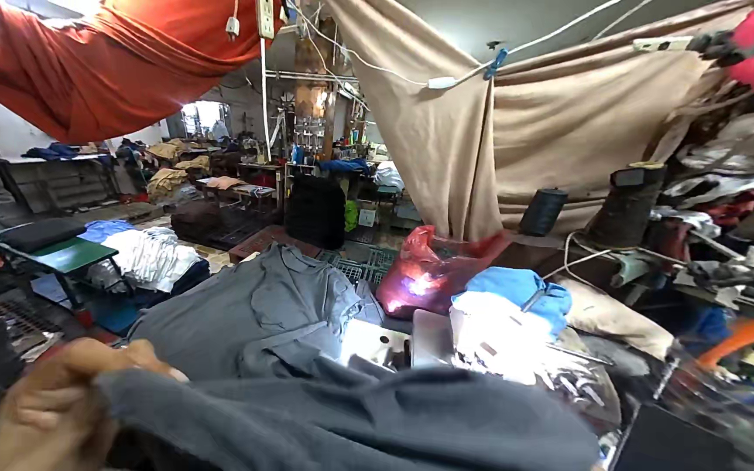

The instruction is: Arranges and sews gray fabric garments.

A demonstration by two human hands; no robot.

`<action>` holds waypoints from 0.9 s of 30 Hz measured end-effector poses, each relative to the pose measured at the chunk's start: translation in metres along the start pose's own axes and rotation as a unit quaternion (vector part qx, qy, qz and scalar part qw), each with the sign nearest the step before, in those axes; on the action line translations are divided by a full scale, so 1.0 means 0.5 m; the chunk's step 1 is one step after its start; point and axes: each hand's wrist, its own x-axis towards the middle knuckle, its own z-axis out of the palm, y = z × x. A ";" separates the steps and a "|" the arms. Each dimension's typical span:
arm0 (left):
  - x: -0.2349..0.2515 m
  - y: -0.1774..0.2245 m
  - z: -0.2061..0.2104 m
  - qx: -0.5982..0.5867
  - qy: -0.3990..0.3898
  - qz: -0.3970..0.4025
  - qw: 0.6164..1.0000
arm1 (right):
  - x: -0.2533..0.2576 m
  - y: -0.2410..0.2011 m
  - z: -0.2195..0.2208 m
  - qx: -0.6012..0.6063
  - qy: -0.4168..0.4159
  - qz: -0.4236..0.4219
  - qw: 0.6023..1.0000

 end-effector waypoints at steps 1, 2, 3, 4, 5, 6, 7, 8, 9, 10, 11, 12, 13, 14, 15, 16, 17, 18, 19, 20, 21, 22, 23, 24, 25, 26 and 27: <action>0.005 -0.017 -0.025 0.006 0.016 0.004 1.000 | 0.046 -0.045 0.033 -0.020 0.019 0.014 1.000; 0.011 -0.035 -0.042 0.015 0.039 0.009 0.999 | 0.100 -0.068 0.064 -0.019 0.030 0.021 0.999; 0.017 -0.056 -0.056 0.026 0.069 0.012 0.997 | 0.157 -0.064 0.090 -0.025 0.037 0.009 0.999; 0.023 -0.077 -0.066 0.031 0.105 0.008 0.994 | 0.215 -0.046 0.111 -0.055 0.036 -0.026 0.997; 0.030 -0.095 -0.073 0.027 0.155 -0.006 0.987 | 0.274 -0.021 0.126 -0.113 0.024 -0.075 0.990; 0.035 -0.111 -0.078 0.027 0.213 -0.032 0.976 | 0.331 0.005 0.142 -0.174 0.001 -0.120 0.977; 0.036 -0.130 -0.091 0.033 0.273 -0.066 0.959 | 0.382 0.032 0.158 -0.214 -0.031 -0.142 0.966; 0.031 -0.154 -0.112 0.045 0.333 -0.101 0.936 | 0.422 0.058 0.172 -0.238 -0.082 -0.135 0.958; 0.018 -0.179 -0.140 0.061 0.385 -0.135 0.911 | 0.450 0.083 0.184 -0.255 -0.135 -0.114 0.951; -0.004 -0.202 -0.169 0.077 0.428 -0.165 0.885 | 0.464 0.105 0.194 -0.277 -0.174 -0.088 0.941; -0.030 -0.223 -0.199 0.101 0.458 -0.195 0.861 | 0.462 0.121 0.203 -0.296 -0.197 -0.067 0.932; -0.061 -0.241 -0.228 0.127 0.471 -0.229 0.842 | 0.450 0.137 0.208 -0.310 -0.210 -0.054 0.926; -0.098 -0.258 -0.257 0.153 0.467 -0.264 0.830 | 0.430 0.153 0.207 -0.317 -0.217 -0.047 0.922; -0.137 -0.273 -0.282 0.181 0.445 -0.301 0.824 | 0.405 0.170 0.203 -0.319 -0.223 -0.035 0.920; -0.173 -0.284 -0.299 0.215 0.416 -0.337 0.817 | 0.376 0.185 0.197 -0.322 -0.229 -0.015 0.919; -0.204 -0.293 -0.309 0.251 0.386 -0.368 0.808 | 0.345 0.201 0.190 -0.325 -0.235 0.010 0.916; -0.227 -0.299 -0.308 0.288 0.357 -0.393 0.797 | 0.313 0.221 0.182 -0.326 -0.240 0.039 0.914; -0.243 -0.306 -0.299 0.321 0.330 -0.403 0.791 | 0.281 0.239 0.175 -0.329 -0.243 0.076 0.909; -0.252 -0.312 -0.284 0.342 0.302 -0.394 0.798 | 0.255 0.256 0.169 -0.333 -0.249 0.125 0.901; -0.256 -0.320 -0.266 0.357 0.273 -0.372 0.812 | 0.231 0.275 0.164 -0.340 -0.254 0.172 0.889; -0.256 -0.332 -0.248 0.382 0.241 -0.348 0.822 | 0.206 0.295 0.159 -0.351 -0.254 0.206 0.877; -0.249 -0.344 -0.228 0.408 0.210 -0.324 0.827 | 0.183 0.313 0.157 -0.364 -0.245 0.228 0.869; -0.240 -0.356 -0.202 0.432 0.177 -0.304 0.830 | 0.160 0.330 0.155 -0.383 -0.226 0.237 0.864; -0.229 -0.366 -0.173 0.444 0.139 -0.293 0.835 | 0.136 0.346 0.156 -0.403 -0.197 0.236 0.862; -0.217 -0.374 -0.140 0.451 0.095 -0.285 0.840 | 0.115 0.356 0.158 -0.427 -0.173 0.240 0.854; -0.202 -0.383 -0.105 0.456 0.045 -0.274 0.846 | 0.101 0.361 0.160 -0.453 -0.164 0.253 0.839; -0.188 -0.396 -0.068 0.462 -0.002 -0.250 0.851 | 0.091 0.365 0.160 -0.478 -0.172 0.275 0.816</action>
